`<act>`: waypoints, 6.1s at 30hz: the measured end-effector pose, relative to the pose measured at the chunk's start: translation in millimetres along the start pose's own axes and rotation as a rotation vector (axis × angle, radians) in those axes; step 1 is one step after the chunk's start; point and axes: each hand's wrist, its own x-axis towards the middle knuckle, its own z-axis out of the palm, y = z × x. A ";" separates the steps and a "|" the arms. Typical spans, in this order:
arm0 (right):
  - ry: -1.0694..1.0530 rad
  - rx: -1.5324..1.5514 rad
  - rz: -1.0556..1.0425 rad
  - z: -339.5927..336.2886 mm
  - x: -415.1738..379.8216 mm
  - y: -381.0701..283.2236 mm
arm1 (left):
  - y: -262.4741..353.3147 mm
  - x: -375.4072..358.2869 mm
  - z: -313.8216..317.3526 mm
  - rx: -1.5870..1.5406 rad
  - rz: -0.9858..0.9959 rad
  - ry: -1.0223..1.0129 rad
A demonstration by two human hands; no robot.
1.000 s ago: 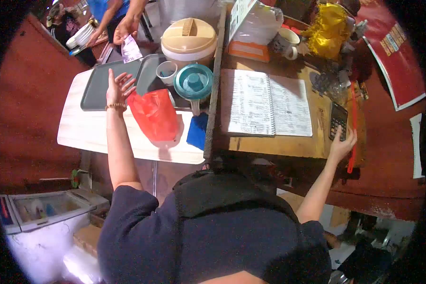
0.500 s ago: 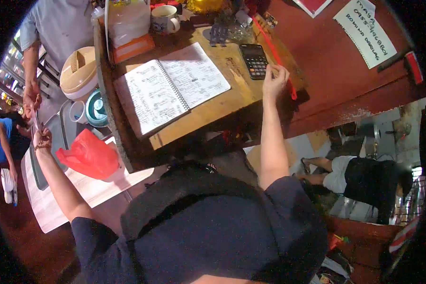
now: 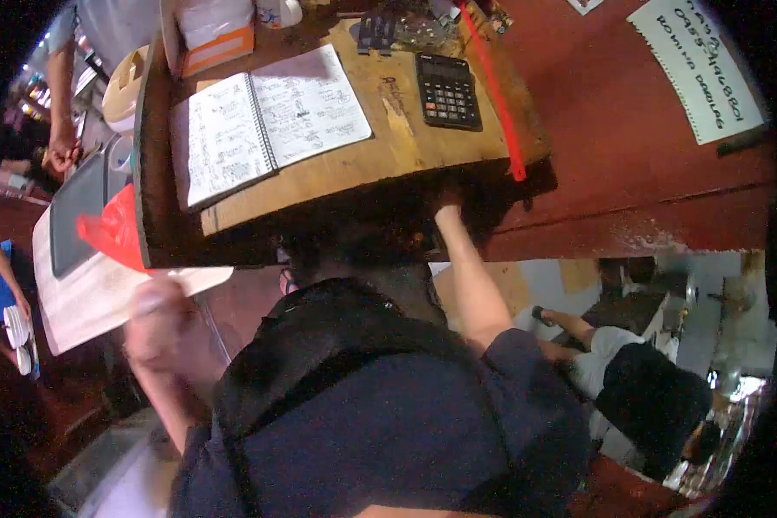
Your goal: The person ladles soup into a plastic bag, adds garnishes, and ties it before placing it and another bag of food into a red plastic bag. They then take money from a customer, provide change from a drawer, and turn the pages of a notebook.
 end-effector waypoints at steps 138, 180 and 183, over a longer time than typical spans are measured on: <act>-0.076 -0.480 -0.171 -192.1 347.2 -134.9 | -161.3 4.1 72.7 -0.325 -0.476 0.610; -0.005 0.733 -0.381 -224.3 299.3 -114.6 | -256.8 158.3 134.4 1.266 -0.169 0.057; 0.064 0.694 -0.497 -231.0 271.0 -126.2 | -227.5 148.9 158.1 1.497 0.148 -0.081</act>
